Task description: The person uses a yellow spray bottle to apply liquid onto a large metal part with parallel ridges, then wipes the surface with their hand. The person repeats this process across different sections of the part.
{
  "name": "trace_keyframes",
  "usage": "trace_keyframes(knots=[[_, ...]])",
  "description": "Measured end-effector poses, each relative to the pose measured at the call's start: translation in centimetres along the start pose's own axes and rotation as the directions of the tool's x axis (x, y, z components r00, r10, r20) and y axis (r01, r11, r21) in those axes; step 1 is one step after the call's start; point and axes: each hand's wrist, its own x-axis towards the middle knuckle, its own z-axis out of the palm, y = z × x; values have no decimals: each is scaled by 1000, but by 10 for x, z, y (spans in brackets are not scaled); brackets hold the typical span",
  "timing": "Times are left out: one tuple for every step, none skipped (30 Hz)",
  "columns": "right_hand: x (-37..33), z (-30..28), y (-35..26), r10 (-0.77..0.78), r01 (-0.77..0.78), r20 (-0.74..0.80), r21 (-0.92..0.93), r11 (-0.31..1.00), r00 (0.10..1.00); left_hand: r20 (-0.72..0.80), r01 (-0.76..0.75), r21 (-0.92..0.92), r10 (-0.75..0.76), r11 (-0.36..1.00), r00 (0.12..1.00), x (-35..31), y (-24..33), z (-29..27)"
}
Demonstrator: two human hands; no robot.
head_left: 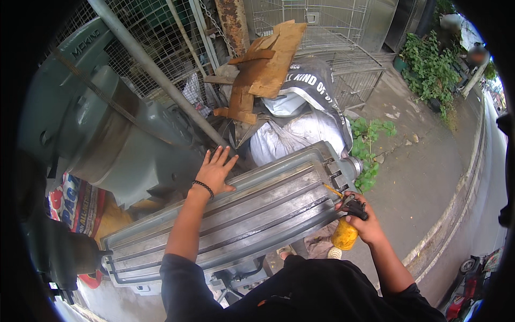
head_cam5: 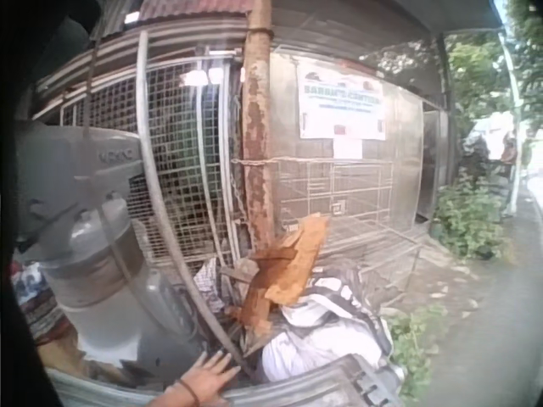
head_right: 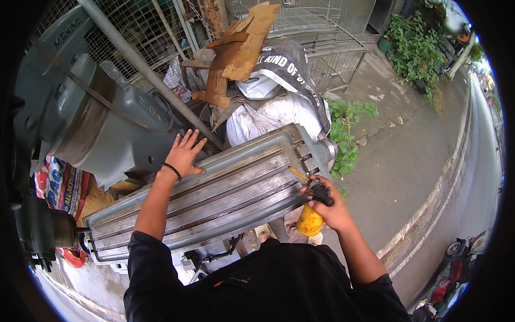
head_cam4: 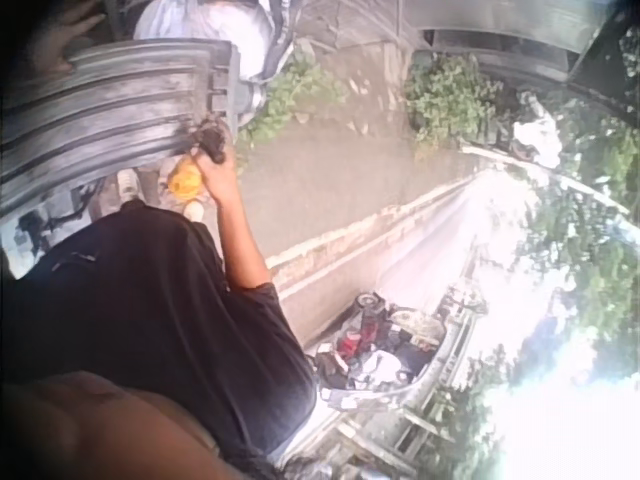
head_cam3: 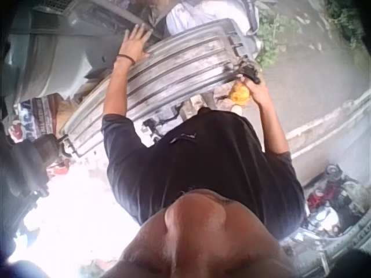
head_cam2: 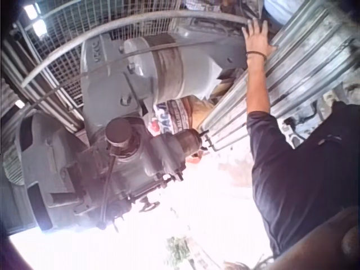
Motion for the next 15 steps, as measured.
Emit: trace_keyframes(knots=[[0,1,-1,-7,7,4,-5,1000,1000,-14,-12,-4,12,1000,1000,7,5,2],[-1,1,-2,-13,13,7,-10,1000,1000,-27,-25,-7,24,1000,999,16,12,4],[-1,2,-2,-19,19,14,-12,1000,1000,-38,-35,-8,34,999,999,25,18,4],[-1,1,-2,-22,22,13,-18,1000,1000,-43,-38,0,38,999,998,33,24,5],[-3,1,-3,-24,24,12,-25,999,1000,-50,-48,-2,48,999,998,40,28,4],[-5,0,-3,-25,25,10,-30,999,1000,-56,-61,-5,60,998,997,47,33,4],[-7,-1,-3,-23,23,-1,-27,999,1000,-61,-72,-8,72,997,996,54,38,3],[-9,-3,-2,-21,21,-12,-23,1000,1000,-39,-76,16,76,997,996,59,42,1],[-12,-5,-1,-19,19,-26,-19,1000,999,-45,-87,17,88,996,995,65,46,1],[-15,-7,1,-14,14,-42,-19,1000,999,-51,-98,19,99,995,994,71,50,1],[-19,-11,4,-9,8,-58,-18,1000,998,-57,-109,20,110,994,992,75,53,2],[-22,-13,6,-4,3,-74,-18,1000,997,-66,-110,16,111,994,992,79,57,1],[-25,-15,6,2,-4,-84,-21,1000,996,-74,-111,12,111,994,991,83,61,0],[-27,-17,5,8,-11,-95,-25,1000,995,-83,-112,9,112,994,990,87,65,0],[-29,-19,4,12,-16,-106,-30,999,994,-97,-120,6,120,993,988,92,68,0]])
